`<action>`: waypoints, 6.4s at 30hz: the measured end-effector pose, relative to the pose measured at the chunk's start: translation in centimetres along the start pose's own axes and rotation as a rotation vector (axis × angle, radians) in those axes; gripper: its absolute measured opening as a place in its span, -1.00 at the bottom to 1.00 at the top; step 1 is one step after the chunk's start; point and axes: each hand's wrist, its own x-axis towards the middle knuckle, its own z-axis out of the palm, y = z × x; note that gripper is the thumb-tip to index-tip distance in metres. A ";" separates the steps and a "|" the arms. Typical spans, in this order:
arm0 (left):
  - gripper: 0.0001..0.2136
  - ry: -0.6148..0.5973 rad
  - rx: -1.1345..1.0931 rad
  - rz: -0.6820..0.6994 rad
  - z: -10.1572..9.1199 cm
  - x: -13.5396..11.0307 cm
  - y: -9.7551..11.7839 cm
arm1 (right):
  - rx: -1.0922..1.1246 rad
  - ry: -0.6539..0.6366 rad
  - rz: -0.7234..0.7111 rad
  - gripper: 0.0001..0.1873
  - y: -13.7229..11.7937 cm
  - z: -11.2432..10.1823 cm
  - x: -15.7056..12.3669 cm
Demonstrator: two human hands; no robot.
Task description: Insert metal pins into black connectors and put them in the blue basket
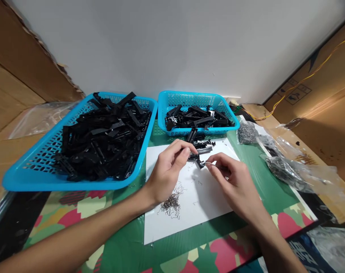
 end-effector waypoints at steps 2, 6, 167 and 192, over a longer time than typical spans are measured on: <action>-0.72 0.061 -0.063 -0.025 0.0 0.1 -0.4 | -0.176 -0.075 -0.006 -0.85 0.2 -0.2 0.5; -0.80 0.102 -0.125 -0.010 0.1 0.3 -0.9 | -0.464 -0.153 0.000 -0.83 -0.2 0.5 1.8; -0.93 -0.198 0.239 0.186 0.1 -1.1 0.1 | -0.183 0.095 -0.584 -0.67 -0.9 -1.8 1.6; -0.86 -0.270 0.612 0.406 0.2 -1.1 0.0 | 0.094 -0.241 -0.053 -0.72 -0.2 -3.6 1.8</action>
